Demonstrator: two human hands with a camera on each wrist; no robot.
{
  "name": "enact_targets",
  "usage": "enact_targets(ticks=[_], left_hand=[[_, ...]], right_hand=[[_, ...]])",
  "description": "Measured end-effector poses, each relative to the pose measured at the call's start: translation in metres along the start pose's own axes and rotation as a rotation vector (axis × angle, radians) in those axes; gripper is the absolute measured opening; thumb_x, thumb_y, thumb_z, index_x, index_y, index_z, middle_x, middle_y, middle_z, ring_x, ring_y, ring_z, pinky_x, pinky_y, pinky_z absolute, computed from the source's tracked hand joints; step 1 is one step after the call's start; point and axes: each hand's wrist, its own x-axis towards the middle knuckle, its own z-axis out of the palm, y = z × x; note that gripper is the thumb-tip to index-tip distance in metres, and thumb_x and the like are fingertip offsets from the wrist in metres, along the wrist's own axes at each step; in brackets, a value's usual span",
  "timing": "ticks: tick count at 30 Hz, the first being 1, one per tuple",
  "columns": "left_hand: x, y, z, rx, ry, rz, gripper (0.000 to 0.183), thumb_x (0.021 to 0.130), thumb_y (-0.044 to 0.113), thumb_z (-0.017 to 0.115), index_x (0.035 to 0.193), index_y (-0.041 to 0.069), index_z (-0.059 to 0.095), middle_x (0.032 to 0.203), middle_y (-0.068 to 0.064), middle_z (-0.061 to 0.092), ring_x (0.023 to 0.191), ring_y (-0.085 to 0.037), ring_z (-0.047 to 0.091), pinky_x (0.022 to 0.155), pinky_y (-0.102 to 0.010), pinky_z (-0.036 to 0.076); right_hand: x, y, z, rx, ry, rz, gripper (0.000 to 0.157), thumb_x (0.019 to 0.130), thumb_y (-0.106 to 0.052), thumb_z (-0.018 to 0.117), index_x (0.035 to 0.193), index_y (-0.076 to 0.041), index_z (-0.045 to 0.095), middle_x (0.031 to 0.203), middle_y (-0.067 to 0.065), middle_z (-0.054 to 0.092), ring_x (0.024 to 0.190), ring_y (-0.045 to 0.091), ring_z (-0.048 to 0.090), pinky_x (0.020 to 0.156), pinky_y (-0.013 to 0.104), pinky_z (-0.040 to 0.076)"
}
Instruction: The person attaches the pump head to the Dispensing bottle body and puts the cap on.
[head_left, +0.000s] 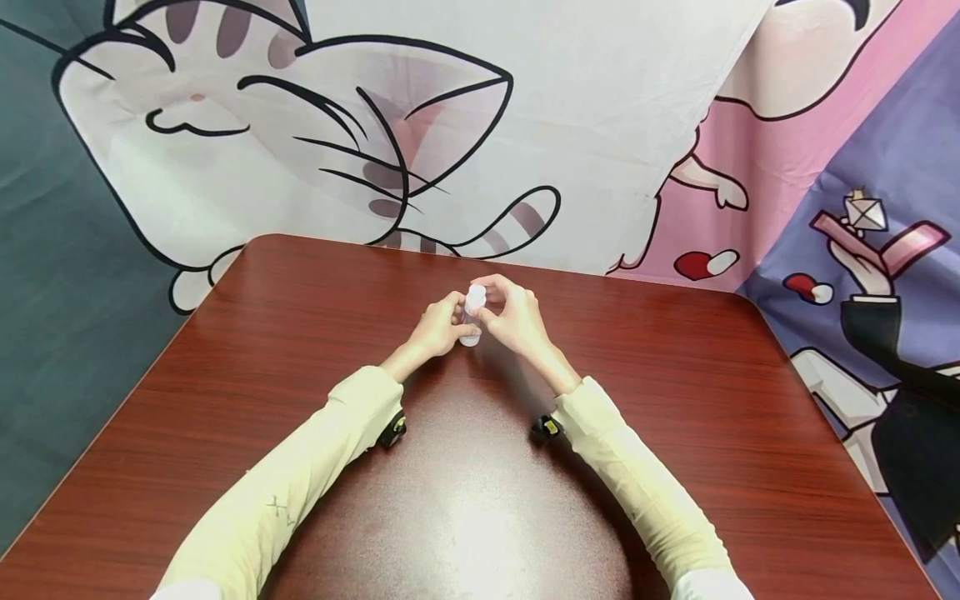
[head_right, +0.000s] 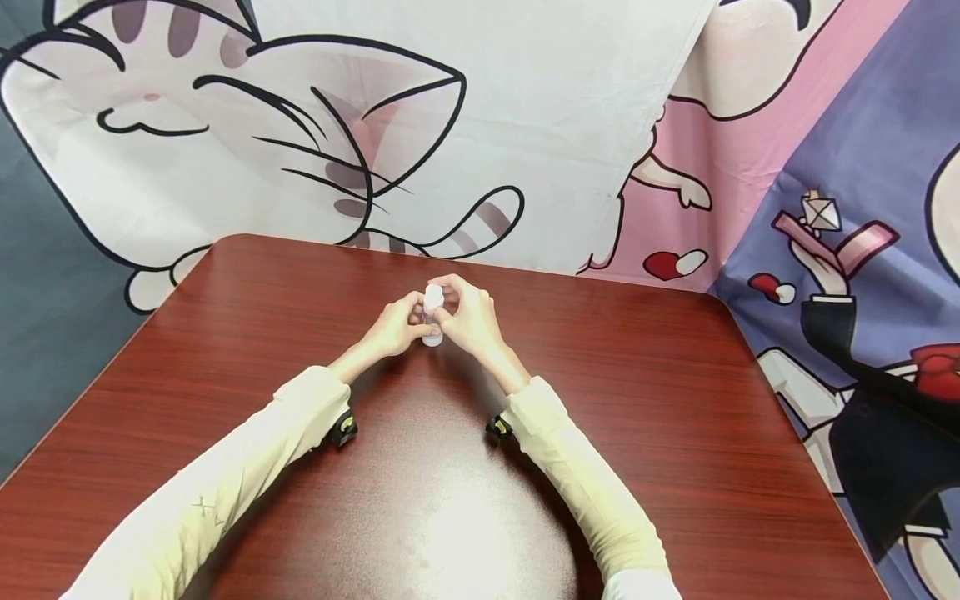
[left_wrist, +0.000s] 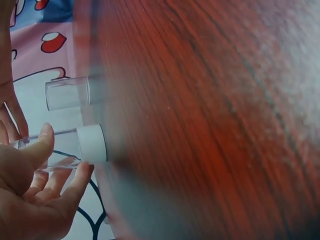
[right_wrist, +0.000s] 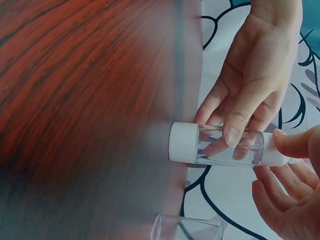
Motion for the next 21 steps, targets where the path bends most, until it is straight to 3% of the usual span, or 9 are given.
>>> enact_targets(ticks=[21], left_hand=[[-0.0040,0.0039,0.0045,0.014,0.046,-0.010,0.037,0.085,0.014,0.073,0.112,0.002,0.053,0.101,-0.016,0.066,0.094,-0.027,0.062,0.086,-0.041,0.046]], right_hand=[[-0.0011,-0.0016,0.0037,-0.027,0.093,0.024,0.028,0.076,-0.010,0.079,0.102,-0.011,0.068,0.092,0.008,0.075,0.083,0.019,0.073,0.076,0.034,0.056]])
